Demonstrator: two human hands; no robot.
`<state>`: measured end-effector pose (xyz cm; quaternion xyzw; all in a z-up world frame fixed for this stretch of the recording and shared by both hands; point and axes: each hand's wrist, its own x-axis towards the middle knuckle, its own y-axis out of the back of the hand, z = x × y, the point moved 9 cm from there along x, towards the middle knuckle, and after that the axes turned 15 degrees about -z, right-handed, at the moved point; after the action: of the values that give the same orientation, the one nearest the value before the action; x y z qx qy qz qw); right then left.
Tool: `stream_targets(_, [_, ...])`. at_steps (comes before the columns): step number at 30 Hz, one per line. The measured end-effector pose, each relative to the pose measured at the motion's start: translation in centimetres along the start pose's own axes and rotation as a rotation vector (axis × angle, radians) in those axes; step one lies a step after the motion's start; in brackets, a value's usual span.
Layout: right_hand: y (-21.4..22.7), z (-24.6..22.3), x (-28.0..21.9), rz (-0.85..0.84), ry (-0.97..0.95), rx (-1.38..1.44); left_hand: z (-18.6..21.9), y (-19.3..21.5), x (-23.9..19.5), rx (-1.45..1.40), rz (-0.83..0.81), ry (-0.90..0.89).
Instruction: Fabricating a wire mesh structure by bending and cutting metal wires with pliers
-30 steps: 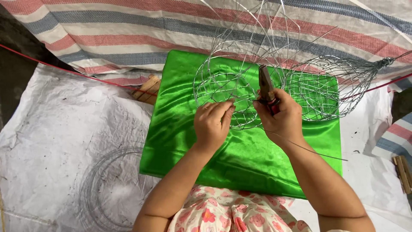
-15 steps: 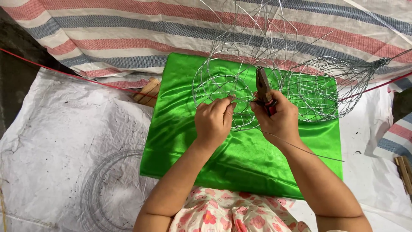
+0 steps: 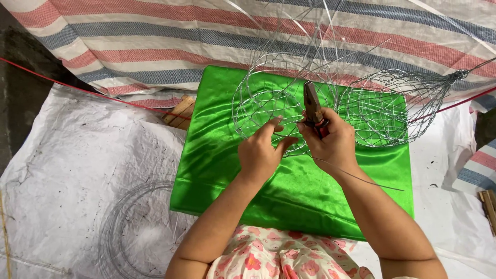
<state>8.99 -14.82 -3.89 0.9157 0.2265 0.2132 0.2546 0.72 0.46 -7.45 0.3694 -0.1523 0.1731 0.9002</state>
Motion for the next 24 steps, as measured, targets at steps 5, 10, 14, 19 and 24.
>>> stream_targets(5, [0.1,-1.6,-0.1,-0.036,0.031,0.016,-2.3,-0.8,1.2,-0.193,-0.165,0.191])
stream_targets(10, [3.3,-3.7,-1.6,-0.083,0.216,-0.114,-2.6,-1.1,2.2,-0.285,-0.187,0.204])
stream_targets(14, [4.8,0.0,-3.4,-0.148,0.120,-0.229,-2.1,-1.1,2.9,-0.133,-0.209,0.172])
stream_targets(19, [4.5,3.1,-4.9,-0.202,0.023,-0.236,-2.4,-1.5,4.0,-0.089,-0.274,0.135])
stream_targets(24, [1.3,6.2,-6.4,-0.457,-0.219,0.071,-0.2,-0.6,4.8,-0.484,-0.391,0.053])
